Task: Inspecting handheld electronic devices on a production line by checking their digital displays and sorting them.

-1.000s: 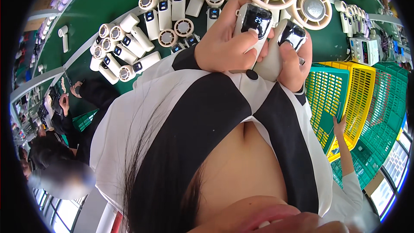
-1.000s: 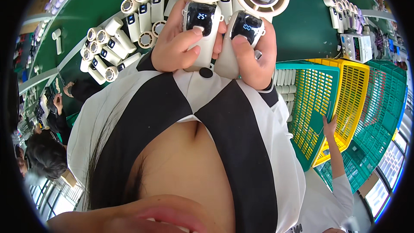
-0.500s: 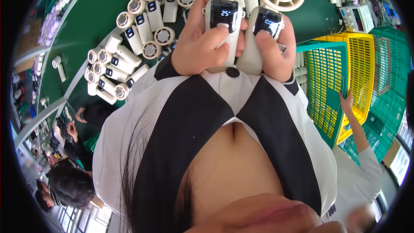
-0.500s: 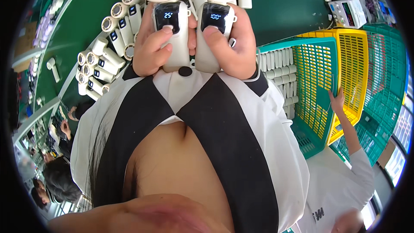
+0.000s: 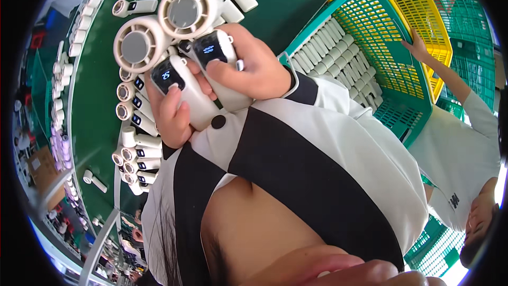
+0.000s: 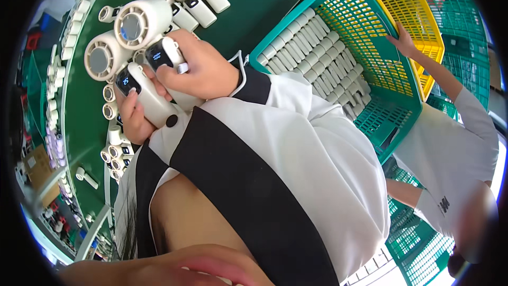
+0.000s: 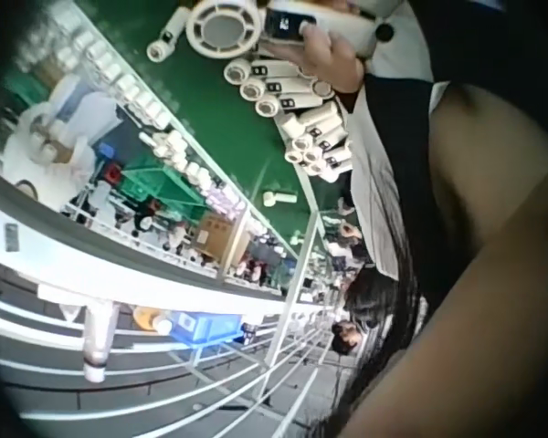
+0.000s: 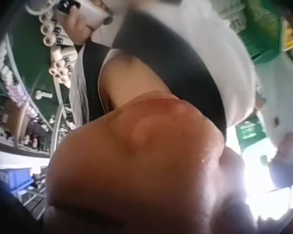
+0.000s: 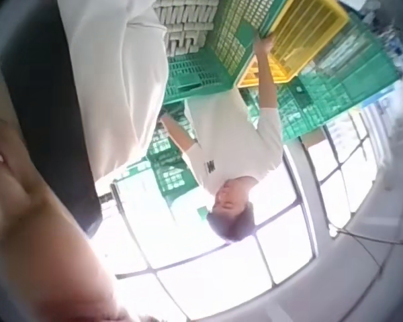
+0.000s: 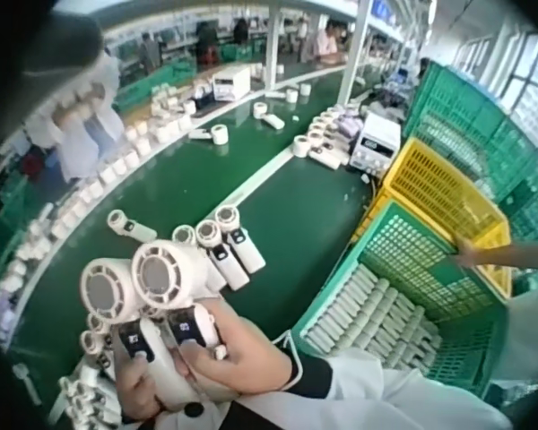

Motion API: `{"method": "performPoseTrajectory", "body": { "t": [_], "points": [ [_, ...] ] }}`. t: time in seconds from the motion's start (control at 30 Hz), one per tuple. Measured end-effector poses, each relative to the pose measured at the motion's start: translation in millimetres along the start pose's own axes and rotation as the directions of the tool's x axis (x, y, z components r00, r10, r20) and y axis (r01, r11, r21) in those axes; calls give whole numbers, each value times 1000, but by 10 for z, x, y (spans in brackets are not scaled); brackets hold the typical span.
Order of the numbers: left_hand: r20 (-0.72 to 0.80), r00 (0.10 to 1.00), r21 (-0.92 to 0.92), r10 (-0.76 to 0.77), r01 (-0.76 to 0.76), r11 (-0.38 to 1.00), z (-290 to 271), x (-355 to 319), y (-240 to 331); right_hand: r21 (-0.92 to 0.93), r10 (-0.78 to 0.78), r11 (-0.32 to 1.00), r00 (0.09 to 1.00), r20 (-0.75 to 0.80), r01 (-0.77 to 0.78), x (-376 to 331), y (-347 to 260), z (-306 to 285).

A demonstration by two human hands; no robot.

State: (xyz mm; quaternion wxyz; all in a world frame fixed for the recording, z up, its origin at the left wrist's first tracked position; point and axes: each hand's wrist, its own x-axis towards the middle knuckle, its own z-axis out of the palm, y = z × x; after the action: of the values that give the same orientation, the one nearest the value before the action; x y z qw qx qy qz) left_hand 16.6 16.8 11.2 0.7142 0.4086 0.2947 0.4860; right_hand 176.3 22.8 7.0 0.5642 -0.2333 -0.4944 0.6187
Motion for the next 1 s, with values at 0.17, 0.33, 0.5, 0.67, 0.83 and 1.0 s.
{"method": "performPoseTrajectory", "body": {
  "t": [0.17,0.33,0.5,0.67,0.83,1.0],
  "points": [
    [6,1000,-10,15,-14,1000,-45,8,-19,-147,-3,989,999,-50,-4,-6,8,-1],
    [10,999,45,46,-46,998,-47,30,-48,-102,18,994,997,-78,-26,-18,65,-37],
    [-51,999,44,-20,22,999,-30,33,-60,-92,-48,995,992,-114,37,-30,99,-79],
    [-104,994,-18,14,-16,1000,37,15,-86,19,47,999,987,-153,-45,-52,79,-68],
    [-197,973,-77,123,-141,987,147,18,-95,-3,102,995,992,-80,-102,-43,147,-91],
    [-219,953,44,207,-202,978,154,-15,-82,97,152,984,988,1,-151,17,171,-62]
  ]
}}
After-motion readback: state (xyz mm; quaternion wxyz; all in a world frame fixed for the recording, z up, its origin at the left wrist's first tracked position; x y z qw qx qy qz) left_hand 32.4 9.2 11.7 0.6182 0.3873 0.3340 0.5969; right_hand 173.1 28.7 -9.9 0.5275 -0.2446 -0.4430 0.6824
